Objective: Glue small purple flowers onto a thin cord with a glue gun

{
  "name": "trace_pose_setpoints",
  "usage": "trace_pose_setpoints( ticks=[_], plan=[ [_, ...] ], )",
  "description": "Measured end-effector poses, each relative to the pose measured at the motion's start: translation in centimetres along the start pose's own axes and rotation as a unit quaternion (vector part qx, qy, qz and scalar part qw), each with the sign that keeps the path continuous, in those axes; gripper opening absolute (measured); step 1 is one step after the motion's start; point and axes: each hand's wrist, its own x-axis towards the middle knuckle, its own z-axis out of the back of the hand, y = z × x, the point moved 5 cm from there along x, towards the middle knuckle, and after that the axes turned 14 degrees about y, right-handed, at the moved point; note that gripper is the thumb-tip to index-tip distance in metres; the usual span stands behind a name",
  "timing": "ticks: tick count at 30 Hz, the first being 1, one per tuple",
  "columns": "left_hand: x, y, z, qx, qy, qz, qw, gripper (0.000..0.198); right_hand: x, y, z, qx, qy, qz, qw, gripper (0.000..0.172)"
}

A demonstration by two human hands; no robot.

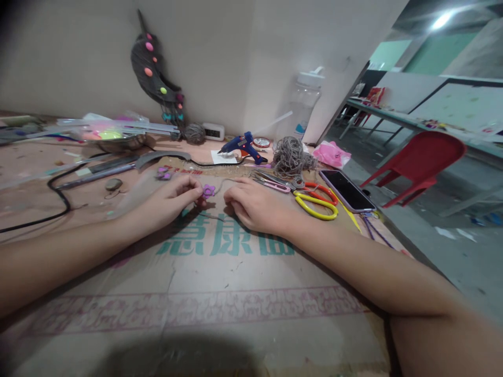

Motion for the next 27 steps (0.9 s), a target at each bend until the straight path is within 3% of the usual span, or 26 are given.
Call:
trace_pose_setpoints(
  ticks=[11,22,27],
  plan=[
    [0.07,0.37,0.18,0.024,-0.002,-0.013,1.000,0.026,0.42,0.09,-0.44,0.004,0.080,-0.034,0.996,0.026],
    [0.06,0.36,0.10,0.013,-0.001,-0.015,1.000,0.025,-0.17,-0.07,-0.48,0.016,0.020,-0.001,1.000,0.022],
    [0.04,-0.30,0.09,0.038,-0.003,-0.009,0.999,0.024,0.35,0.39,-0.07,0.022,0.051,0.003,0.998,0.021]
  ],
)
